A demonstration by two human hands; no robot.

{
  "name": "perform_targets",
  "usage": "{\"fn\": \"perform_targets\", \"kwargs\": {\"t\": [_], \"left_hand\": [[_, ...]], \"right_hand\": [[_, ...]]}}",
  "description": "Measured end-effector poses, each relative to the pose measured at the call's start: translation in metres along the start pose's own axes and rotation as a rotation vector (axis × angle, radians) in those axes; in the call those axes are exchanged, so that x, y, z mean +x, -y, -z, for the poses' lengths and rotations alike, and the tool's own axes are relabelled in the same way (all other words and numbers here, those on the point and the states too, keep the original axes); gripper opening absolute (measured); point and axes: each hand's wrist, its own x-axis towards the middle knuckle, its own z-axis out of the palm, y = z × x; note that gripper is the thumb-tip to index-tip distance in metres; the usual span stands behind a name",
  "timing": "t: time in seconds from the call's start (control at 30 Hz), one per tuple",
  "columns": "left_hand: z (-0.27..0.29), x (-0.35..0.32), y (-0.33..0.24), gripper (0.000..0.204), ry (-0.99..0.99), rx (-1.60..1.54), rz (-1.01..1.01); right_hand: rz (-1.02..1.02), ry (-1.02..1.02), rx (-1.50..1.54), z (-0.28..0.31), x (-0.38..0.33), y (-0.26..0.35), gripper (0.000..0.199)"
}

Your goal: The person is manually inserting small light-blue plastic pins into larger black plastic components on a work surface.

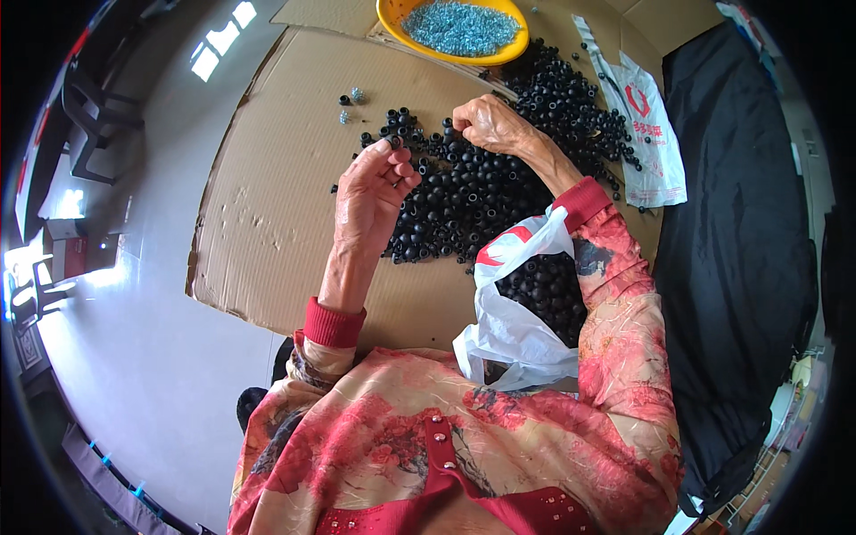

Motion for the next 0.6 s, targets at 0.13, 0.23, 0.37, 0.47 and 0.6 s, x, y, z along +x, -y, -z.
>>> {"fn": "perform_targets", "kwargs": {"t": [0.13, 0.23, 0.37, 0.47, 0.6], "left_hand": [[-0.013, 0.001, 0.003, 0.013, 0.03, -0.052, 0.038], [-0.018, 0.0, 0.008, 0.014, 0.062, -0.119, 0.079], [-0.026, -0.003, 0.018, 0.014, 0.109, -0.162, 0.125], [-0.038, -0.002, 0.025, 0.018, 0.166, -0.18, 0.142], [-0.048, -0.006, 0.022, 0.02, 0.198, -0.265, 0.168]], "right_hand": [[-0.014, -0.005, 0.014, 0.003, -0.003, 0.004, 0.011], [-0.162, -0.063, 0.464, 0.017, -0.014, 0.007, 0.007], [-0.159, -0.154, 0.79, 0.043, -0.028, 0.02, 0.007], [-0.076, -0.183, 1.232, 0.048, -0.037, 0.033, 0.011], [0.001, -0.185, 1.326, 0.05, -0.042, 0.048, 0.013]]}}
